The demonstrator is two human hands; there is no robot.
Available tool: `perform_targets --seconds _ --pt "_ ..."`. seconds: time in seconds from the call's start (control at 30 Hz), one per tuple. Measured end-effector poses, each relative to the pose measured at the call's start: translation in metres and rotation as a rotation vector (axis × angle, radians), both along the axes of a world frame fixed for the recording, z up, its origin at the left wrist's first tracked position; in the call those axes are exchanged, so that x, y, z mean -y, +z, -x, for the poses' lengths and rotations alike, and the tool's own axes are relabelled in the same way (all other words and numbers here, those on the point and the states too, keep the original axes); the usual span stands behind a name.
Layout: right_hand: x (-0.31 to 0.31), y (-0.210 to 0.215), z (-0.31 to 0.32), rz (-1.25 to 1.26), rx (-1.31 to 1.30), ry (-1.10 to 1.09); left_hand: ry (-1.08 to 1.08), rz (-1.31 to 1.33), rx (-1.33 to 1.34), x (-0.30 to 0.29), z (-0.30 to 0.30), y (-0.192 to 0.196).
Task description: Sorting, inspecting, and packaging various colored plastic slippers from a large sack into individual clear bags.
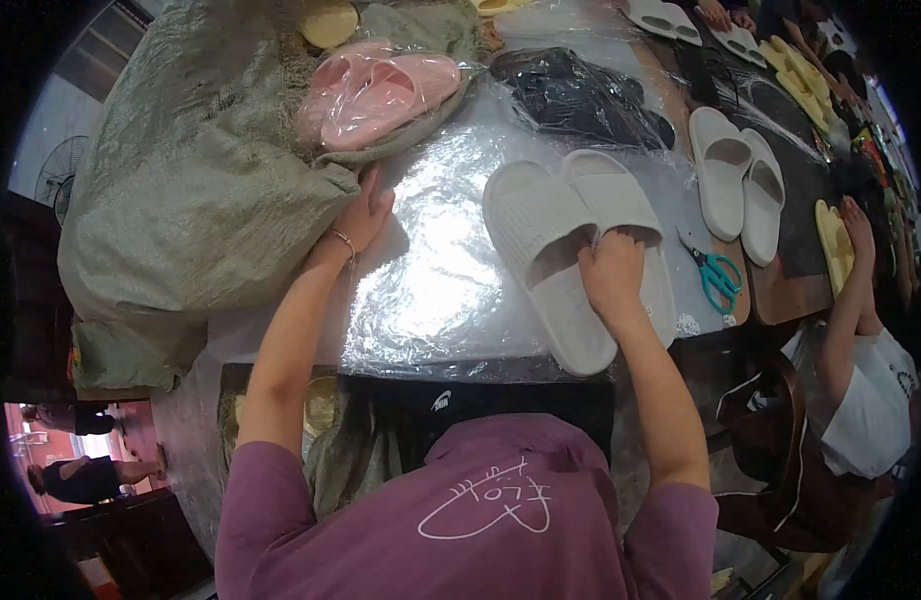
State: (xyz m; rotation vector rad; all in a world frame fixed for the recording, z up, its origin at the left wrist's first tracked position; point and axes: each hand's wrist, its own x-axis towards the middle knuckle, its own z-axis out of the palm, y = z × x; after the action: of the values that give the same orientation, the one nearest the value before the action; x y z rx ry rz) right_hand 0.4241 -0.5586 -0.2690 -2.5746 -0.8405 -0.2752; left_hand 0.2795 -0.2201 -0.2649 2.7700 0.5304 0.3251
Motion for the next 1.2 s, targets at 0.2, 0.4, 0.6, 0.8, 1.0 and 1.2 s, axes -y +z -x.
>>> perform_targets --seconds 0.2,0.4,0.6,0.8,1.0,1.2 --pt "0.004 -0.003 -0.002 -0.018 0.001 0.000 0.028 0.021 -0.036 0.031 0.035 0.000" --pt "-0.009 0.031 0.020 -0.050 -0.184 0.088 -0.132 -0.064 -0.201 0.098 0.130 0.024" --pt "-0.092 0.043 0.104 -0.053 -0.139 0.461 0.021 -0.100 -0.375 0.081 0.138 0.021" --pt "-0.099 0.030 0.070 0.046 -0.140 0.190 0.014 -0.130 -0.152 0.072 0.136 0.003" --pt "-0.001 0.051 0.026 -0.317 -0.354 0.356 0.035 -0.130 -0.171 0.071 0.140 -0.002" --pt "0.050 0.035 0.043 -0.260 -0.074 0.386 0.023 -0.182 -0.144 0.070 0.138 -0.005"
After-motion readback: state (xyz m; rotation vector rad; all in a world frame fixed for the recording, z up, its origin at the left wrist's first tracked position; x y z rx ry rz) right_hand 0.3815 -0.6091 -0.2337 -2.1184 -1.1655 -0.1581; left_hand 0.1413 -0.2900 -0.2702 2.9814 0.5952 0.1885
